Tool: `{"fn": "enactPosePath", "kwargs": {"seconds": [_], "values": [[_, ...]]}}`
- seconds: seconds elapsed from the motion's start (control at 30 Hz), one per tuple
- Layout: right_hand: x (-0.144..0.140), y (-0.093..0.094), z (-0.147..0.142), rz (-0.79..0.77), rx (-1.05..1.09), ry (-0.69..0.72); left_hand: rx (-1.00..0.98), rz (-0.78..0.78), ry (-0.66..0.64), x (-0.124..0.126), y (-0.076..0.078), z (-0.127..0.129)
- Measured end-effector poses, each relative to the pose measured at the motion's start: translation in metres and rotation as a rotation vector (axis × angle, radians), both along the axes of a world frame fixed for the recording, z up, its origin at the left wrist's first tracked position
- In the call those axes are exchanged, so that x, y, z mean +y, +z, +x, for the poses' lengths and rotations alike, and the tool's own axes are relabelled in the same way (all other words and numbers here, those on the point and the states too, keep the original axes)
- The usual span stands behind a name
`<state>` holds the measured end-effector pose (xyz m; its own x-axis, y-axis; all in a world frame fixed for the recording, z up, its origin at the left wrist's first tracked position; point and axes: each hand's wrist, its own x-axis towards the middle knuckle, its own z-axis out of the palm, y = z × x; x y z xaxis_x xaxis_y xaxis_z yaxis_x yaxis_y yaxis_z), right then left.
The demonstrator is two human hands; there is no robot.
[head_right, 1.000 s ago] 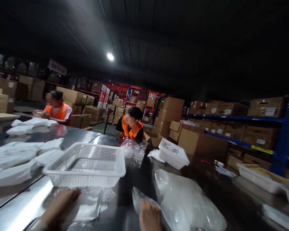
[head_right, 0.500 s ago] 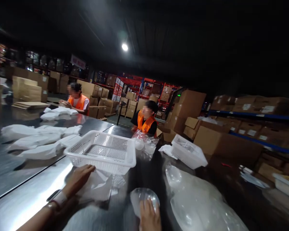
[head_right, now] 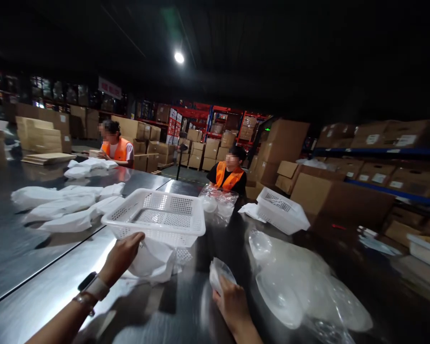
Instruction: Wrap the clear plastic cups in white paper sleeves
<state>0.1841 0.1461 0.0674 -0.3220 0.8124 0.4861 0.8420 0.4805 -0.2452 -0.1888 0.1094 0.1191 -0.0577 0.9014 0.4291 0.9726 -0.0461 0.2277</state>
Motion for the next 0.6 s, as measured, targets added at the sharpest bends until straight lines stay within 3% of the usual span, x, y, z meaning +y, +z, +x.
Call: {"fn": "enactPosePath", "kwargs": {"seconds": [0.13,0.23,0.3,0.4,0.5,0.6], "values": [[-0.003,0.024,0.003,-0.069,0.653,-0.065,0.005,0.029,-0.247,-0.018,-0.009,0.056],[-0.014,0.046,0.000,-0.153,1.127,0.040,0.088,-0.175,-0.440,-0.037,-0.019,0.104],[-0.023,0.056,-0.004,-0.240,1.332,0.099,0.148,-0.316,-0.509,-0.048,-0.021,0.124],[-0.036,0.064,-0.014,-0.377,1.536,0.088,0.201,-0.444,-0.548,-0.060,-0.015,0.132],[-0.046,0.067,-0.020,-0.555,1.757,0.060,0.203,-0.513,-0.572,-0.064,-0.009,0.124],[-0.051,0.070,-0.024,-0.712,1.929,-0.018,0.239,-0.462,-0.471,-0.065,-0.010,0.113]]}}
